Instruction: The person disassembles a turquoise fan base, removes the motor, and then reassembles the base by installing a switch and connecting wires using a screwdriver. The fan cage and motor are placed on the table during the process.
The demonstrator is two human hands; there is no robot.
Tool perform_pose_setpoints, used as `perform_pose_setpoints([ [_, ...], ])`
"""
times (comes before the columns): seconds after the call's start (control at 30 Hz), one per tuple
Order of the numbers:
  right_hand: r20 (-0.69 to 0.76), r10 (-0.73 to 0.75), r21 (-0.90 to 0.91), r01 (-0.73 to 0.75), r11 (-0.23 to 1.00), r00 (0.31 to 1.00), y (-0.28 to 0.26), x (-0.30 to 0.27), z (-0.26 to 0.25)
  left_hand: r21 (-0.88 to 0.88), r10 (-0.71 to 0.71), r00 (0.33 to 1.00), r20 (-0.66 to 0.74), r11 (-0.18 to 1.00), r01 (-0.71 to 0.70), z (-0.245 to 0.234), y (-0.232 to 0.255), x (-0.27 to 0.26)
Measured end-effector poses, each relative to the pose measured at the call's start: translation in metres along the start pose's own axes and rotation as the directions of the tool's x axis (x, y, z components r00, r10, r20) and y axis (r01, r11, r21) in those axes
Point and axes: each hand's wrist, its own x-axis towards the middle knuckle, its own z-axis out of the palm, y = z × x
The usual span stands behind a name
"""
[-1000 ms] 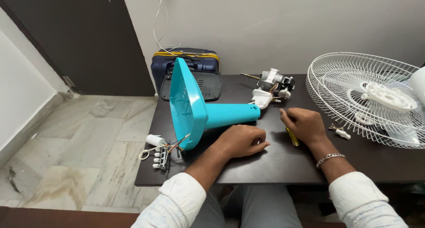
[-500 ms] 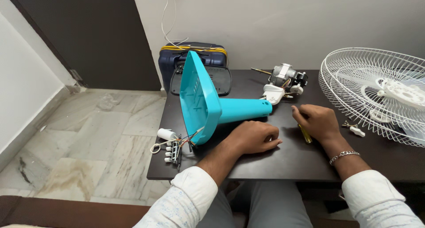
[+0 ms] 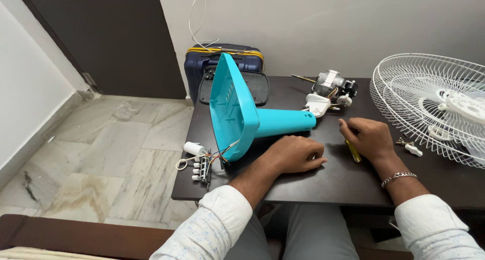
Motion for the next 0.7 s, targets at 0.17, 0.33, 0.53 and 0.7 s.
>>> perform_pose_setpoints([
  [0.17, -0.026, -0.036, -0.019, 0.035, 0.999, 0.999, -0.001, 0.001, -0.001, 0.006, 0.020, 1.000, -0.009, 1.000, -0.020, 0.001, -0.001, 0.001],
  [0.33, -0.026, -0.040, -0.012, 0.040, 0.999, 0.999, -0.004, 0.003, -0.003, 0.002, 0.006, 1.000, -0.011, 1.000, -0.006, 0.003, -0.001, 0.001],
  [0.53, -0.026, -0.049, 0.012, 0.049, 0.999, 0.998, -0.007, 0.004, -0.005, -0.011, 0.017, 1.000, -0.009, 1.000, -0.017, 0.003, -0.003, 0.001],
  [0.7, -0.026, -0.058, 0.024, 0.058, 0.998, 0.998, -0.010, 0.006, -0.007, -0.003, 0.034, 0.999, -0.013, 0.999, -0.034, 0.003, -0.004, 0.001],
])
